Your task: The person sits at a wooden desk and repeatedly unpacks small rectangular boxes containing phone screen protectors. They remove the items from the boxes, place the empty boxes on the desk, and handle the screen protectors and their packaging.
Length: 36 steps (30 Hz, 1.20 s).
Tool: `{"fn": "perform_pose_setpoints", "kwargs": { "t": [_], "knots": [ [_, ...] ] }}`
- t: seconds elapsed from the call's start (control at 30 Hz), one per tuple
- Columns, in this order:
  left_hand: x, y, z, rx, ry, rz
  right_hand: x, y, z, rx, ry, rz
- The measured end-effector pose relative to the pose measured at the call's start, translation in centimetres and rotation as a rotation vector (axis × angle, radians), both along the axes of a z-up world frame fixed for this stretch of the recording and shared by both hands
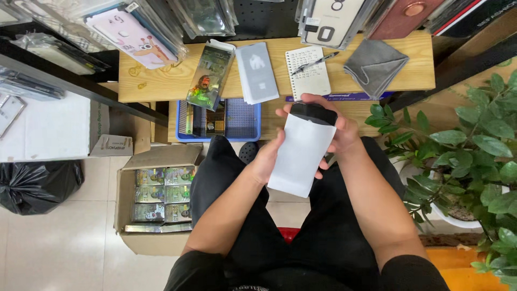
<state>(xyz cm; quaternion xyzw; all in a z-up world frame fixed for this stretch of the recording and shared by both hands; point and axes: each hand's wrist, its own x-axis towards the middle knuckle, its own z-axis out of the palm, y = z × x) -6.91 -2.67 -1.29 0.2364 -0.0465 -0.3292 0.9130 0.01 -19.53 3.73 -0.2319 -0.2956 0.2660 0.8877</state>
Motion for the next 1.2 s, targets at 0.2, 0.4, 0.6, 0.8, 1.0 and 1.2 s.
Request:
{"fn": "perform_pose_setpoints", "kwargs": {
  "t": [0.2, 0.4, 0.6, 0.8, 1.0, 1.2],
  "knots": [
    [-1.0, -1.9, 4.6, -0.288, -0.074, -0.239, 1.6, -1.7, -1.3, 0.182, 0.005, 0.079],
    [-2.6, -2.7, 4.3, -0.35, 0.183, -0.417, 4.6, -6.8, -1.4, 0.268, 0.454, -0.329],
    [-1.7, -2.8, 3.9, -0.403, 0.213, -0.353, 2.5, -3.6, -2.0, 0.068, 0.353, -0.354],
    [-1.3, -2.0, 5.9, -0.413, 0.205, -0.058, 1.8, -0.5, -4.9, 0.266, 0.289, 0.129],
    [-1.1, -1.0, 6.8, -0.257, 0.216, 0.039, 1.7, -0.1, -4.2, 0.043, 0.225, -0.139],
    [-0.3, 0.1, 3.4, -0.151, 0.187, -0.017, 1.7, -0.9, -3.6, -0.228, 0.135, -0.472]
  ]
}}
